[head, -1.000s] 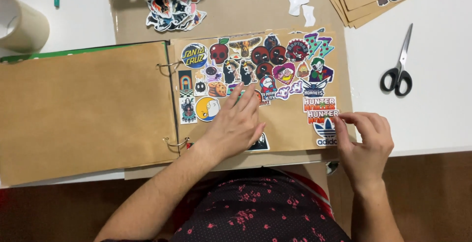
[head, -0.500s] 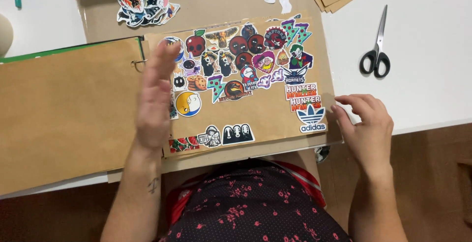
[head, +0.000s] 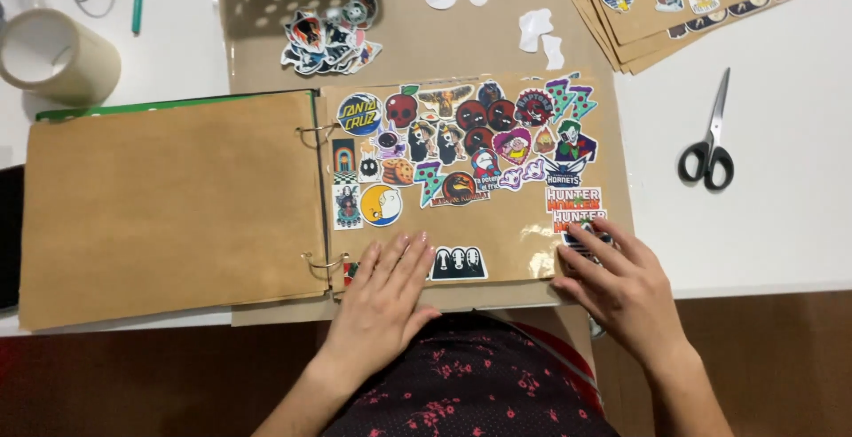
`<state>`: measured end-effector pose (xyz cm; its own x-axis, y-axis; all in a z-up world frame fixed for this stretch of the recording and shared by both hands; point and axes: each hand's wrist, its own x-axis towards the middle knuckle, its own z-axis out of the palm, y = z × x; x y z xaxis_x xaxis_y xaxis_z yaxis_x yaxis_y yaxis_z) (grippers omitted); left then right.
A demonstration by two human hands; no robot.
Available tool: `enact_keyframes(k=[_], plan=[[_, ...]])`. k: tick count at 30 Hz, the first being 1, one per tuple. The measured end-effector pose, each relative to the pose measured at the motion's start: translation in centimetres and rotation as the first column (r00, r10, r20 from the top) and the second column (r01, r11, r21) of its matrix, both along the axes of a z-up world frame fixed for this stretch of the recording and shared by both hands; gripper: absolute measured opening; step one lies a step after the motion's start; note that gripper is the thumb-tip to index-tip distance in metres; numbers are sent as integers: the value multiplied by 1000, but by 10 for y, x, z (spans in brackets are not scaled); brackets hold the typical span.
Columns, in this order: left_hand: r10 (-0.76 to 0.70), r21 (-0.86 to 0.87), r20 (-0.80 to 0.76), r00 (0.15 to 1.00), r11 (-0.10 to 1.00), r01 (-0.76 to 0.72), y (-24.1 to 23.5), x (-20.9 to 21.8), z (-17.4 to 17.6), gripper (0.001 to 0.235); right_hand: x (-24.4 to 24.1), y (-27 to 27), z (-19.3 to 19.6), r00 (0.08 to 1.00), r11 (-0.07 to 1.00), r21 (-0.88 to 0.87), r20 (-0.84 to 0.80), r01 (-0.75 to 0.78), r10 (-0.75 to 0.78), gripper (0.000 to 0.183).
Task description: Placing various stickers onto a page in a binder
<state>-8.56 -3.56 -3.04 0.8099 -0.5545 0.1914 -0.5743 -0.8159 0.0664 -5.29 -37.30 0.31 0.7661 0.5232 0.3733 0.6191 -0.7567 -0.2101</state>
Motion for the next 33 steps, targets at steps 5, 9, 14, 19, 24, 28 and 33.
enact_keyframes(k=[5,9,14,19,24,28,33], plan=[[7,7,17,1000,1000,-7,-2,1,7,79,4,0,-3,998,999,33,56,33,-35,27],[-13,-7,62,998,1000,14,-5,10,14,64,22,4,6,993,972,215,-80,96,-81,28],[-57,-80,139,989,994,68,-11,21,25,39,64,27,38,996,977,194,-9,94,-94,21],[-90,-209,103,991,972,110,-6,22,25,23,56,11,41,999,988,154,-16,-28,31,40],[-94,-167,343,935,973,159,-5,28,49,24,13,-22,26,931,833,529,197,163,-307,50],[-64,-147,376,925,981,128,-32,41,68,20,-7,-26,10,880,685,652,58,324,-471,59],[-45,-33,423,905,997,65,-77,55,71,19,-12,0,12,889,634,675,-71,377,-452,52]])
